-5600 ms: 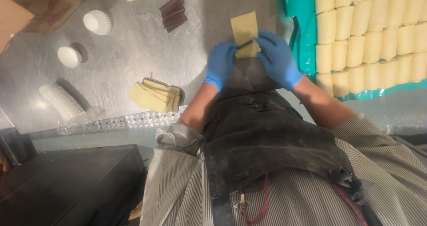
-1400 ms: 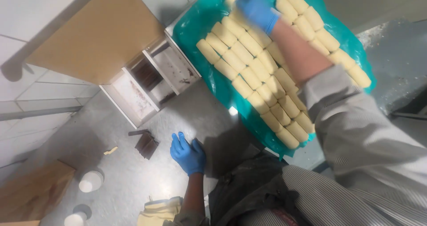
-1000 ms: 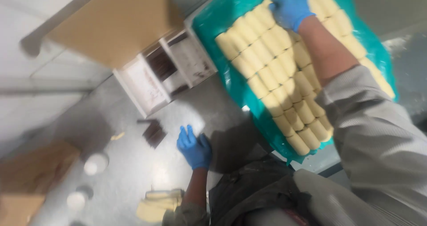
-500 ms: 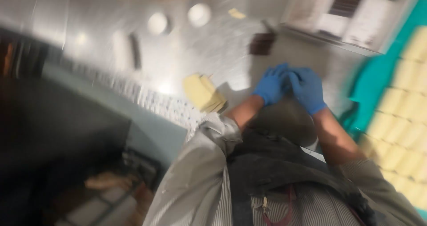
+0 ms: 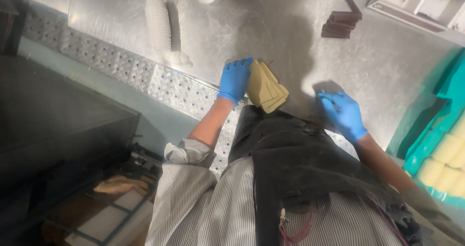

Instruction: Rolling pieces of pastry dough around chocolate sticks to prepare pain au chocolat.

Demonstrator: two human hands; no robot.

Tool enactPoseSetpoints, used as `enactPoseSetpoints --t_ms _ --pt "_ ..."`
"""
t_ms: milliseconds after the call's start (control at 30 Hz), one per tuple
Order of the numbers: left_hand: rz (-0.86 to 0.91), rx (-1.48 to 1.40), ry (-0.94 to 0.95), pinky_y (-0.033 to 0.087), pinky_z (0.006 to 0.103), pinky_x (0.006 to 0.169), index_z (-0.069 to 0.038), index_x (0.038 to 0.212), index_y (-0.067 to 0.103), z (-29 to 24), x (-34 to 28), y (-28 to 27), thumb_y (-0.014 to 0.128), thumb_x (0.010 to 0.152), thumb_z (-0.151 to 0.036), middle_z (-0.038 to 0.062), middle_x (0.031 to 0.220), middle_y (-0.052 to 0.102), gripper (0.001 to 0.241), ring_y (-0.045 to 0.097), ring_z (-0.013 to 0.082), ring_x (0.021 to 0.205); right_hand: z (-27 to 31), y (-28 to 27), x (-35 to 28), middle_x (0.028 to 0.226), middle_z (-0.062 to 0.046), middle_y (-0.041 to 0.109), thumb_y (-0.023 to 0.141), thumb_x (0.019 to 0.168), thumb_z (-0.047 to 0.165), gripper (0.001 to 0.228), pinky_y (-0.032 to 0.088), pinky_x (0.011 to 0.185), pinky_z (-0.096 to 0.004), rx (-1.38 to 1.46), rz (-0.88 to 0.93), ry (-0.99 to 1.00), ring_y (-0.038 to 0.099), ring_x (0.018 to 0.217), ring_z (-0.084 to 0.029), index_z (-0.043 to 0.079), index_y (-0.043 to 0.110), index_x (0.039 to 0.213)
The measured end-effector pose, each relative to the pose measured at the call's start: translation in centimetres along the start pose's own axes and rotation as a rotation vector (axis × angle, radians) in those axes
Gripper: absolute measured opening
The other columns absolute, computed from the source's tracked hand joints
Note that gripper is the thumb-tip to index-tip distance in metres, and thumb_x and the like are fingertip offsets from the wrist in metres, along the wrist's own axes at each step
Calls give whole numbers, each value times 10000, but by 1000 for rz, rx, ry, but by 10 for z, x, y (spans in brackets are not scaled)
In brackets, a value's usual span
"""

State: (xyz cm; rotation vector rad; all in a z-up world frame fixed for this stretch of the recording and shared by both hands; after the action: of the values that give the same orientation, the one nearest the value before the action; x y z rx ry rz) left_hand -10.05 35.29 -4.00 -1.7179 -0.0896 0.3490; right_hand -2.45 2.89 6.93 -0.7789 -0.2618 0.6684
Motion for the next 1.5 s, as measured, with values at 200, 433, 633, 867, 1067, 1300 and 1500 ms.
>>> enactPoseSetpoints --t_ms 200,433,633,867,1067,1300,1500 --pt "53 -316 -161 532 480 965 -248 1329 678 15 -2 -34 715 939 -336 66 1174 685 401 667 316 1135 43 50 37 1032 -108 743 667 1031 133 166 558 876 -471 177 -78 -107 712 983 -341 126 771 1160" --pt "210 -583 -210 573 510 956 -272 1283 612 13 -16 -31 641 1001 -390 128 1154 671 307 715 370 1085 105 62 47 1082 -232 755 655 1015 118 196 563 895 -532 515 125 251 731 1032 -367 7 746 1149" --pt "254 -552 -63 560 509 967 -176 1337 644 -63 -58 -137 553 1054 -272 148 1145 703 312 686 366 1147 129 82 47 1228 -257 694 635 1015 304 530 589 955 -507 913 206 850 721 1123 -339 -63 591 1394" --pt "103 -994 -40 573 581 897 -47 1359 596 -72 -77 -174 612 1010 -146 254 1207 703 363 652 456 1131 119 67 40 1061 -173 766 780 908 59 268 625 921 -431 996 -5 754 774 956 -261 22 723 1167" --pt "-121 -1043 164 476 434 1130 -166 1408 631 -65 -73 -166 699 992 -144 45 1253 737 421 588 295 1312 130 57 52 1055 -115 728 771 878 -33 351 653 923 -419 1123 -145 649 752 971 -212 -24 683 1218" --pt "-379 -1259 245 347 470 1266 -58 1455 536 -62 -73 -214 624 1072 -136 141 1545 490 401 425 336 1508 139 43 62 1180 -163 753 760 842 -128 413 631 987 -410 1174 -187 543 744 1102 -237 -18 705 1236" --pt "-155 -1286 133 397 489 1224 -77 1471 566 -67 -68 -195 671 1049 -155 168 1570 508 442 495 371 1451 125 44 58 1115 -136 764 754 888 -64 334 645 929 -410 1153 -235 573 740 1027 -195 -29 710 1217"
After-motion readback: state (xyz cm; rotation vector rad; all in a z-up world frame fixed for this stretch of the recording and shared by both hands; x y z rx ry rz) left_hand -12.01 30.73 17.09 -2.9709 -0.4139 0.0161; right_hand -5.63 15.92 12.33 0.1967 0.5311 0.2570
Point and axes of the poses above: each hand's wrist, its own x-axis towards the middle knuckle, its own y-axis out of the palm, z = x × y, the point moved 10 cm from there along x, towards the middle knuckle
